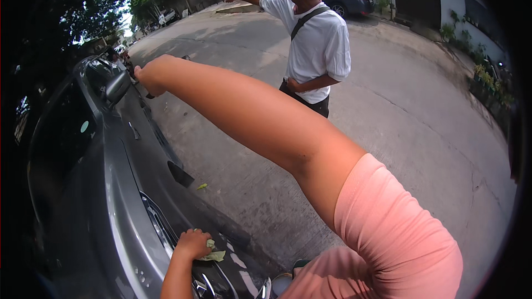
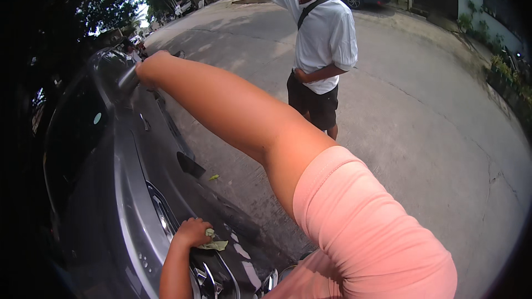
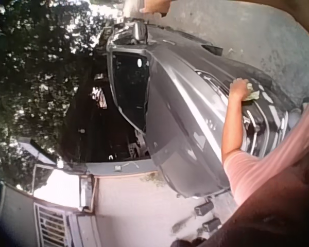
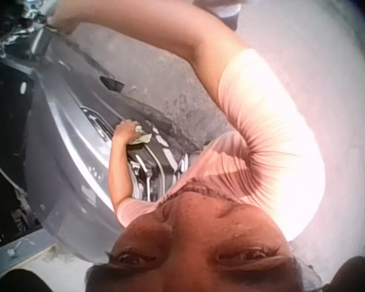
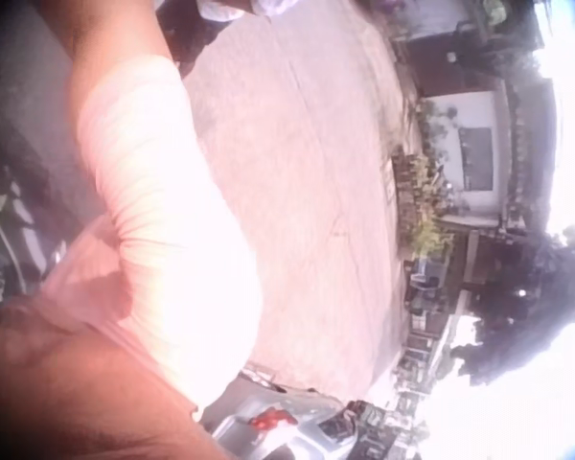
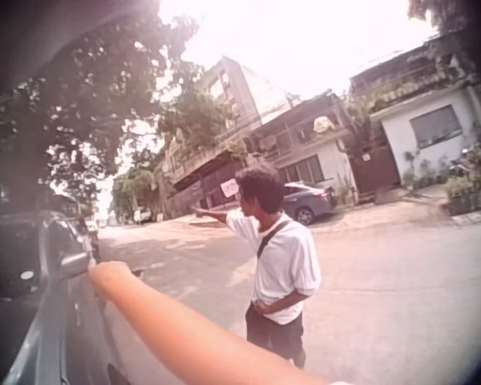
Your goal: Sanding and cleaning a damaged area on a car's bodywork using a sanding block and water.
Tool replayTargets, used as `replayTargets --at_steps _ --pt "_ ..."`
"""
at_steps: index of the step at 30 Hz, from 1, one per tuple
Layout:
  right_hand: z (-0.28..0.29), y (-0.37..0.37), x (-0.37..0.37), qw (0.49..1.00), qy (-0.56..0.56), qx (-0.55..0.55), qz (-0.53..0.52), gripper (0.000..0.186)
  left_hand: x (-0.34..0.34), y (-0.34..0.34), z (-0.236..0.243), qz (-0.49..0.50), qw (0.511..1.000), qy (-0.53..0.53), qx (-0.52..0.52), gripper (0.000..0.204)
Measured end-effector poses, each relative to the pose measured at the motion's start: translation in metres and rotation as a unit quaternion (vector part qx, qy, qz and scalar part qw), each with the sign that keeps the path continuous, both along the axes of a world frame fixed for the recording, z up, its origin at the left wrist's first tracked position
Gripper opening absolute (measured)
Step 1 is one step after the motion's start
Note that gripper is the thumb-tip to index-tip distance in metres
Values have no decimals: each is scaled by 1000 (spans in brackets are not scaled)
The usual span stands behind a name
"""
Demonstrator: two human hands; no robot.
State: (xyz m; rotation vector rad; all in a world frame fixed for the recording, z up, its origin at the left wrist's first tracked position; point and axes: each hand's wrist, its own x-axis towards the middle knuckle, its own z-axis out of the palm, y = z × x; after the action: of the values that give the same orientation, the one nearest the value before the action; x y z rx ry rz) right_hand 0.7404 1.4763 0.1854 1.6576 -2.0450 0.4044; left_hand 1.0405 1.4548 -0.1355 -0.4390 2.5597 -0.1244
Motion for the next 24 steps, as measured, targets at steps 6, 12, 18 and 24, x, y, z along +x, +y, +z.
replayTargets --at_steps 6,12,18,24 --pt "-34 22 6 949 60 309 -23 84 -1 2 4 -11 1000 -5 0 51" --pt "-27 29 -3 982 80 -167 34 84 1 0 -5 -26 999 34 18 44" --pt "-249 58 -1 975 -124 -95 155 67 3 0 -5 -14 999 37 20 48" --pt "-607 269 20 832 -362 380 -180 45 1 1 0 -15 999 14 31 43"
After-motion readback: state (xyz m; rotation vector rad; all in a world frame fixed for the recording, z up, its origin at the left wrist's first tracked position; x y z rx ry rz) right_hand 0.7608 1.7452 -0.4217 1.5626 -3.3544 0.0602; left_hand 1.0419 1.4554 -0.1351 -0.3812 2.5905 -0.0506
